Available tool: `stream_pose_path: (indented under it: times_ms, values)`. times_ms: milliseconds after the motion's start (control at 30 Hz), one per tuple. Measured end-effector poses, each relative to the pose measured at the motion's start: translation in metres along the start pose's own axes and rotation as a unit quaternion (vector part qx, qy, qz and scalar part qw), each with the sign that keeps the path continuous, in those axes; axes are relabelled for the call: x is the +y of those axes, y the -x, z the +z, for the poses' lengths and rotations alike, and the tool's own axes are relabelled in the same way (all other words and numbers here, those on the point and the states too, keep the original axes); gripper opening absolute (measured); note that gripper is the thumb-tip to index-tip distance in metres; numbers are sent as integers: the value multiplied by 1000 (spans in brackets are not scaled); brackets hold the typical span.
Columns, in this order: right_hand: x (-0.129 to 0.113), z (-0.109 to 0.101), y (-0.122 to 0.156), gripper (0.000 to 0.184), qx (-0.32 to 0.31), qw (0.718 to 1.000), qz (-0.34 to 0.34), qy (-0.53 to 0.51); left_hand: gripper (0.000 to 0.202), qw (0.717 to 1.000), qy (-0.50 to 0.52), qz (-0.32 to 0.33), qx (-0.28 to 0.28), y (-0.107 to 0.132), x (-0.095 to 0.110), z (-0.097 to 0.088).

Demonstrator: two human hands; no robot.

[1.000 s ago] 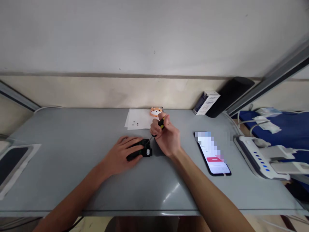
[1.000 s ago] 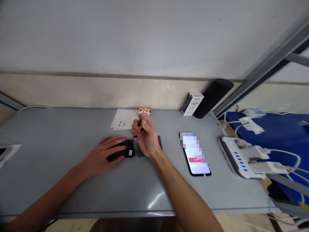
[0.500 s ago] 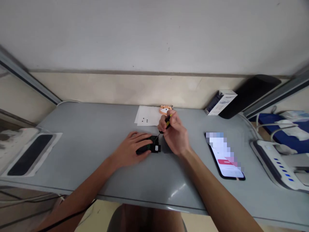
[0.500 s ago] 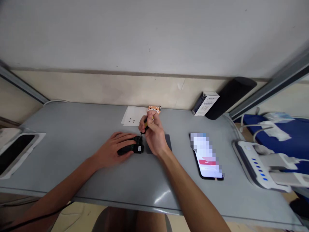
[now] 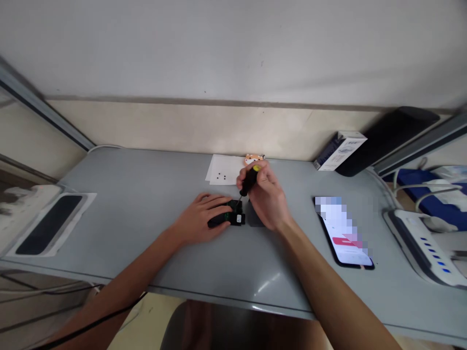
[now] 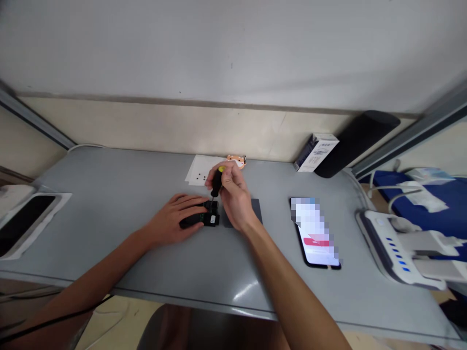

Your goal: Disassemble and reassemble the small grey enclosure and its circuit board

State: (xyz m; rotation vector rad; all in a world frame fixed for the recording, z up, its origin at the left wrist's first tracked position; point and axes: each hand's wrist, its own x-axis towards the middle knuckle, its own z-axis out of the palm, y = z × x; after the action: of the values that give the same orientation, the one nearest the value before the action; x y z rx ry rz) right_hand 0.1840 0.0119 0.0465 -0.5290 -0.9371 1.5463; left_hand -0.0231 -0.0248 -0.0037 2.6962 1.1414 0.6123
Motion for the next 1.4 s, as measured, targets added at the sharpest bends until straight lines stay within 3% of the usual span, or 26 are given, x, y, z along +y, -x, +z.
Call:
stream_pose_path:
  times_ms: [400, 1167, 1400]
  values:
    - [-5, 8, 2, 52, 18, 999, 18, -26, 34, 999, 19, -37, -21, -1, 2, 1]
    - [-5, 11, 4, 43, 16, 999, 4, -29, 47, 998, 23, -59, -18, -2, 6, 1]
    - [-4, 11, 5, 51, 20, 1000, 7, -5, 53, 999, -1, -45, -11, 0, 6, 0]
